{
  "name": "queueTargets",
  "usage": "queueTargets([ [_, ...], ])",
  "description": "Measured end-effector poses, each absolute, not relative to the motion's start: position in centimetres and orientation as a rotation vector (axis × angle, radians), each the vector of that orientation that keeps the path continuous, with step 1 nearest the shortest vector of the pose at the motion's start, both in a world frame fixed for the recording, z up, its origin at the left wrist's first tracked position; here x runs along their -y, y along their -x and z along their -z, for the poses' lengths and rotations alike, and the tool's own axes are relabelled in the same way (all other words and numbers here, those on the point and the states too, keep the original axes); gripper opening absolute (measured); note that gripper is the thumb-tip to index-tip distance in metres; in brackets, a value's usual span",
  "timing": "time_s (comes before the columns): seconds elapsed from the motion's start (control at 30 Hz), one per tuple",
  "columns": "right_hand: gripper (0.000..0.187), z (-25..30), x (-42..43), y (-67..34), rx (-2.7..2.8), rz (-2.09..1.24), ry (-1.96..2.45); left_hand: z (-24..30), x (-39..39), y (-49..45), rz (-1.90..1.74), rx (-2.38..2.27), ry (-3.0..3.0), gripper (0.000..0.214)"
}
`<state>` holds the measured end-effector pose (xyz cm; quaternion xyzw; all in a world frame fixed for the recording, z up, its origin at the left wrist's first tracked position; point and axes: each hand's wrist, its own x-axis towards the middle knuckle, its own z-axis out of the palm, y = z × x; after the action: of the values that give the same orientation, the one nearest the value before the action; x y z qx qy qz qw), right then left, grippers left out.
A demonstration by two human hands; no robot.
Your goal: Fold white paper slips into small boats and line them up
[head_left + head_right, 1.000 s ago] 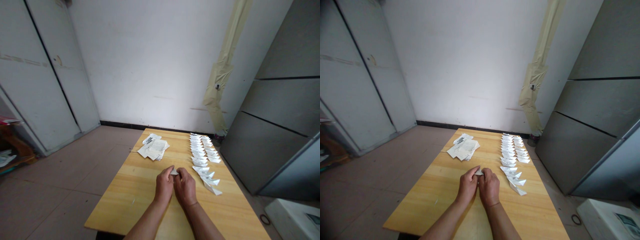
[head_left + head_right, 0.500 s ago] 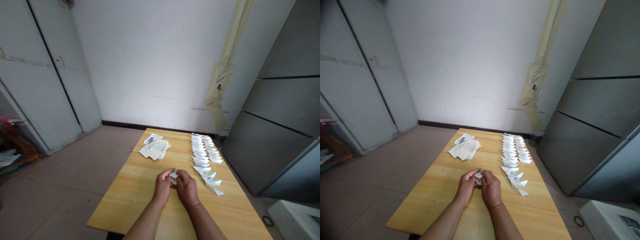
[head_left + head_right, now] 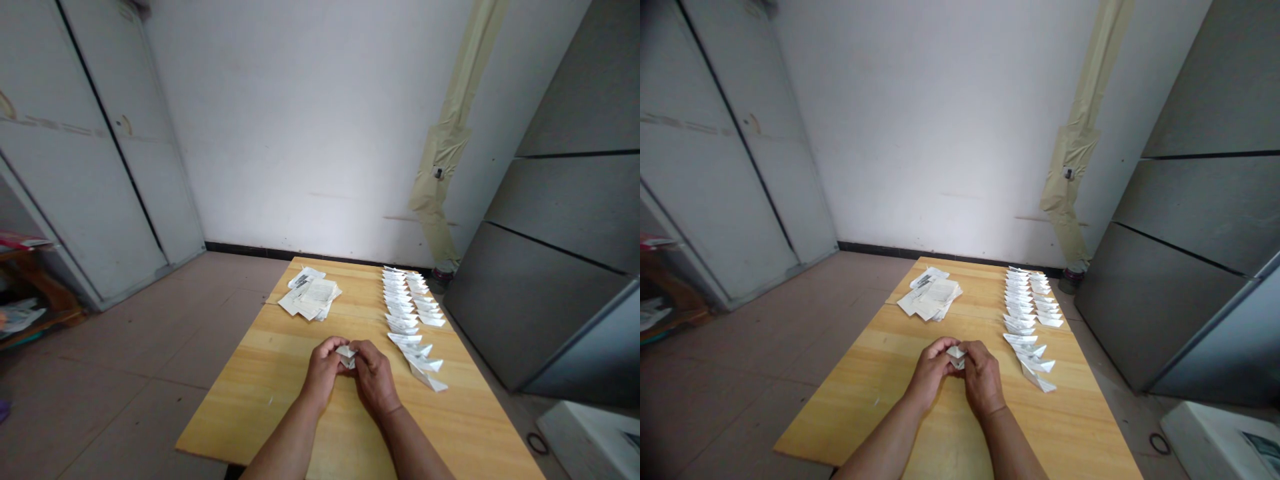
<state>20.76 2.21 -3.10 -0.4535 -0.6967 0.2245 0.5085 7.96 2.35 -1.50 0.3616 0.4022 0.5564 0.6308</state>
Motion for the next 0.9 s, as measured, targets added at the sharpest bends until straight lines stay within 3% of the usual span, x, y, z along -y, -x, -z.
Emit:
queueTargets([
  [0.6, 0.027, 3.45, -2.31, -20.6, 1.737, -0.398, 1.138, 2.14, -2.64, -8.05, -1.255, -0.885, -0.888, 0.024],
  [0.9, 0.027, 2.9, -2.16, -20.6, 1.604, -0.642, 1.093, 2.39, -2.72, -7.26, -1.23, -0.859, -0.765, 0.047],
])
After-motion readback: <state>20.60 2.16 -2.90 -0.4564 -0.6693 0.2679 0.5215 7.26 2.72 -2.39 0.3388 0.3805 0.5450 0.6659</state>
